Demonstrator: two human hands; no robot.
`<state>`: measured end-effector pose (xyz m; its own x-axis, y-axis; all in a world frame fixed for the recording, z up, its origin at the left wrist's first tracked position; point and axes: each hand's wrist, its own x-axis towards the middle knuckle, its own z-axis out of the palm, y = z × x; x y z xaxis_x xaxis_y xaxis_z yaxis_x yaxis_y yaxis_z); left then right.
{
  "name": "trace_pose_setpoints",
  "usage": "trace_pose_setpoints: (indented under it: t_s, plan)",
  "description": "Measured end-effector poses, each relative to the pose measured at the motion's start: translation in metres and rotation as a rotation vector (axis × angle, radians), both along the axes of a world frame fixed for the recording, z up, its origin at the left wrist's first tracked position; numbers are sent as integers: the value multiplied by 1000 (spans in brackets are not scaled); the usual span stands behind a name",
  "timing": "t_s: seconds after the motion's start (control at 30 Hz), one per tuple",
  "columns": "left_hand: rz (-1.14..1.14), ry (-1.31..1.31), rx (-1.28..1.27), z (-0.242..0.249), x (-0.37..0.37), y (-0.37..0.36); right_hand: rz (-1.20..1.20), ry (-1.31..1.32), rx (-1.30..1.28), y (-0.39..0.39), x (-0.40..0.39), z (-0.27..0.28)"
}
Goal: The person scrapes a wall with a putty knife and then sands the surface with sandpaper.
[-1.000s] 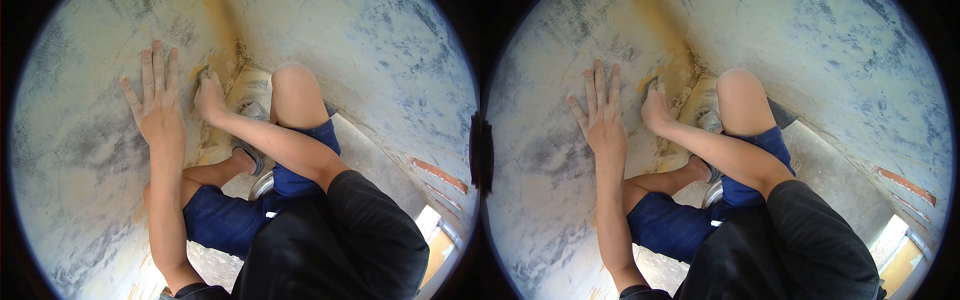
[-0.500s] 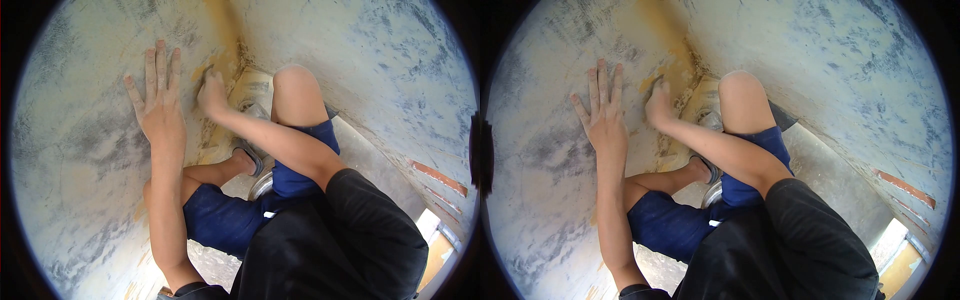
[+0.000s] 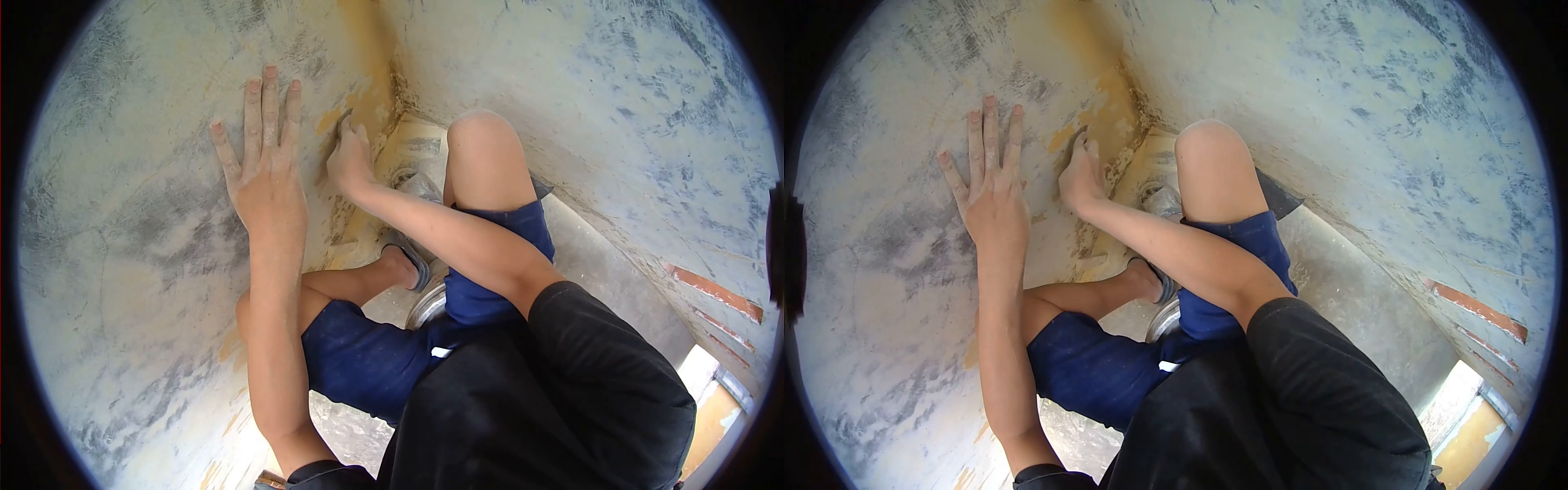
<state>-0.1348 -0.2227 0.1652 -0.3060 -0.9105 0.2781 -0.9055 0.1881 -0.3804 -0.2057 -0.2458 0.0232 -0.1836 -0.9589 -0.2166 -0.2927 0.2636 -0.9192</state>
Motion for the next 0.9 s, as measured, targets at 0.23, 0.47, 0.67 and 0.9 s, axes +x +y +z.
trace_pose_setpoints:
  t_s: [0.23,0.47,0.67,0.9]
  plan:
    - [-15,-46,-49,-1,0,1,-43,-31,65,-2,-7,10]
    - [23,-52,7,1,-1,1,19,18,79,-28,-26,-7]
    - [-25,7,-33,-2,2,0,-171,-70,137,-36,-17,-9]
    - [-42,22,-41,-2,3,1,-252,73,-224,-23,6,-37]
